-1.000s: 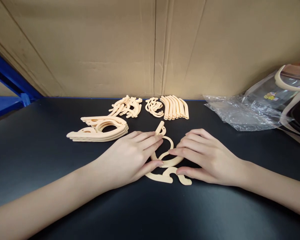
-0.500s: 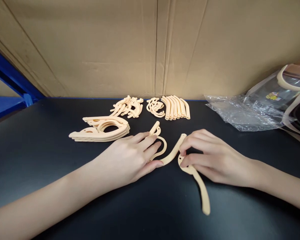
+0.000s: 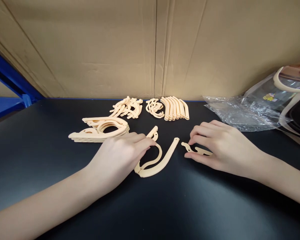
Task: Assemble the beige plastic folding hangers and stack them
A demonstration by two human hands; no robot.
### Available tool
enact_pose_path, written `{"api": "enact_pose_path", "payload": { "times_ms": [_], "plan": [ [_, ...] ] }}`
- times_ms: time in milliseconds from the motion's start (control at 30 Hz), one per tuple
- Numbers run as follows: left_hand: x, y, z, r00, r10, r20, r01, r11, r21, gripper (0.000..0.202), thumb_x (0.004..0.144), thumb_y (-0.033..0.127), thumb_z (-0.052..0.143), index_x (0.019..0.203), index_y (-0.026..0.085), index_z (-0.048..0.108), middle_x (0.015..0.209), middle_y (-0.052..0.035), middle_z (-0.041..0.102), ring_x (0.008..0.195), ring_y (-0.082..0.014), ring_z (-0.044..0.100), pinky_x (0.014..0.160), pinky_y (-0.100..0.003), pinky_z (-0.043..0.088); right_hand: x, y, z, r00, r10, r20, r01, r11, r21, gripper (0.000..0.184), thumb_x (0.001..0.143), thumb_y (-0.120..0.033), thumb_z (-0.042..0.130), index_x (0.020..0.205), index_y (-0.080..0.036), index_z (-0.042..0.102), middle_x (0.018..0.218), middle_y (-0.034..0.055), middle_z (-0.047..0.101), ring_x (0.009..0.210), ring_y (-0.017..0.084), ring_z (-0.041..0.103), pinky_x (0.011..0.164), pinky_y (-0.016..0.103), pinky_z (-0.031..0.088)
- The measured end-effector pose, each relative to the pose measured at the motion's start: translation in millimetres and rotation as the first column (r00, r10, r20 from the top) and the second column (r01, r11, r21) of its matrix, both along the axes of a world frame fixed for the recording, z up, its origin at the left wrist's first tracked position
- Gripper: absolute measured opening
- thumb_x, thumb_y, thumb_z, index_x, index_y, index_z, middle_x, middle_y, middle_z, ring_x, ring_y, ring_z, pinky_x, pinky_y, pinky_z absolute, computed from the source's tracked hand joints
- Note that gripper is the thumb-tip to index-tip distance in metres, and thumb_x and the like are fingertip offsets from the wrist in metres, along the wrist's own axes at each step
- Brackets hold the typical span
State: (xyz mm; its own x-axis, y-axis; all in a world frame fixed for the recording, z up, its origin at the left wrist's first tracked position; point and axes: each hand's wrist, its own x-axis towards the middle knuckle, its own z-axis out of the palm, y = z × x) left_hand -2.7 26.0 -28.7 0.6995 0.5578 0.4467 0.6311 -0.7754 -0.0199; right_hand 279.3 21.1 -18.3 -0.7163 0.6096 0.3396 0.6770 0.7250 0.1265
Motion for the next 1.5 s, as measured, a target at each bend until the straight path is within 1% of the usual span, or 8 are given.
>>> {"api": "enact_pose_path", "payload": {
  "times_ms": [267, 433, 667, 800, 933, 1133, 1233, 1500],
  "plan": [
    [1, -2, -2.8, 0.996, -0.023, 0.083, 0.035, 0.989, -0.147, 0.025, 0.095, 0.007, 0.048, 0.109, 0.018, 0.064, 0.1, -0.0028, 0.073, 0.082, -0.0186, 0.068, 0.071, -0.03, 0.054, -3, 2, -6.8, 0.982, -0.098, -0.164, 0.069, 0.983, -0.172, 0.011, 0.087, -0.017, 0.056, 0.076, -0.018, 0.056, 0.08, 0.0018, 0.061, 0.071, 0.016, 0.054, 0.068, 0.032, 0.043],
    [-3, 3, -1.5, 0.992, -0.129, 0.0, 0.128, 0.984, -0.123, 0.025, 0.097, 0.008, 0.043, 0.106, 0.019, 0.064, 0.108, -0.0049, 0.074, 0.088, -0.0213, 0.071, 0.07, -0.031, 0.056, -9, -1, -10.3, 0.964, 0.098, -0.249, -0.146, 0.972, -0.184, 0.012, 0.098, -0.017, 0.047, 0.09, -0.016, 0.056, 0.095, 0.0074, 0.065, 0.088, 0.019, 0.06, 0.081, 0.035, 0.047],
    [1, 0, -0.9, 0.993, -0.095, -0.063, 0.1, 0.992, 0.081, 0.027, 0.097, 0.007, 0.04, 0.108, 0.016, 0.063, 0.1, -0.0046, 0.076, 0.076, -0.0202, 0.072, 0.054, -0.029, 0.051, -15, -11, -15.0, 0.901, 0.333, -0.277, -0.377, 0.918, -0.123, 0.012, 0.102, -0.015, 0.046, 0.095, -0.014, 0.055, 0.093, 0.0071, 0.067, 0.095, 0.019, 0.063, 0.093, 0.036, 0.048],
    [5, -5, -1.7, 0.997, -0.028, -0.071, 0.035, 0.994, 0.106, 0.028, 0.097, 0.008, 0.041, 0.105, 0.016, 0.067, 0.1, -0.0039, 0.076, 0.081, -0.0198, 0.072, 0.059, -0.029, 0.053, -12, -13, -14.3, 0.919, 0.231, -0.32, -0.27, 0.959, -0.083, 0.013, 0.104, -0.017, 0.041, 0.098, -0.016, 0.052, 0.084, 0.0046, 0.065, 0.076, 0.015, 0.063, 0.071, 0.028, 0.051],
    [12, -12, -1.2, 0.994, -0.108, 0.015, 0.107, 0.993, 0.043, 0.022, 0.098, 0.015, 0.049, 0.109, 0.014, 0.067, 0.113, -0.0066, 0.072, 0.114, -0.0223, 0.063, 0.091, -0.033, 0.054, -8, -11, -17.0, 0.943, 0.088, -0.321, -0.122, 0.989, -0.087, 0.014, 0.106, -0.025, 0.037, 0.099, -0.018, 0.047, 0.076, -0.0002, 0.06, 0.055, 0.01, 0.055, 0.049, 0.021, 0.041],
    [24, -18, -5.4, 0.969, -0.242, 0.047, 0.246, 0.938, -0.244, 0.022, 0.096, 0.035, 0.057, 0.103, 0.014, 0.062, 0.126, -0.0131, 0.064, 0.137, -0.0299, 0.046, 0.115, -0.046, 0.039, -11, -9, -19.9, 0.971, 0.045, -0.234, -0.09, 0.979, -0.184, 0.022, 0.107, -0.028, 0.034, 0.097, -0.017, 0.051, 0.08, 0.0001, 0.06, 0.055, 0.01, 0.055, 0.049, 0.024, 0.039],
    [26, -17, -6.8, 0.972, -0.228, 0.059, 0.235, 0.927, -0.291, 0.013, 0.097, 0.023, 0.052, 0.087, 0.016, 0.056, 0.122, -0.0137, 0.065, 0.134, -0.0288, 0.049, 0.114, -0.045, 0.041, -11, -8, -19.3, 0.979, 0.052, -0.197, -0.093, 0.975, -0.204, 0.025, 0.106, -0.026, 0.033, 0.104, -0.016, 0.056, 0.078, 0.0, 0.058, 0.061, 0.012, 0.057, 0.054, 0.025, 0.04],
    [24, -14, -6.0, 0.977, -0.17, 0.124, 0.202, 0.928, -0.314, 0.016, 0.1, 0.023, 0.044, 0.086, 0.02, 0.051, 0.117, -0.01, 0.066, 0.13, -0.0276, 0.053, 0.11, -0.048, 0.045, -11, -9, -16.8, 0.925, 0.076, -0.371, -0.211, 0.917, -0.338, 0.023, 0.104, -0.02, 0.038, 0.106, -0.015, 0.059, 0.079, 0.0, 0.054, 0.065, 0.01, 0.052, 0.062, 0.022, 0.041]
  ]
}}
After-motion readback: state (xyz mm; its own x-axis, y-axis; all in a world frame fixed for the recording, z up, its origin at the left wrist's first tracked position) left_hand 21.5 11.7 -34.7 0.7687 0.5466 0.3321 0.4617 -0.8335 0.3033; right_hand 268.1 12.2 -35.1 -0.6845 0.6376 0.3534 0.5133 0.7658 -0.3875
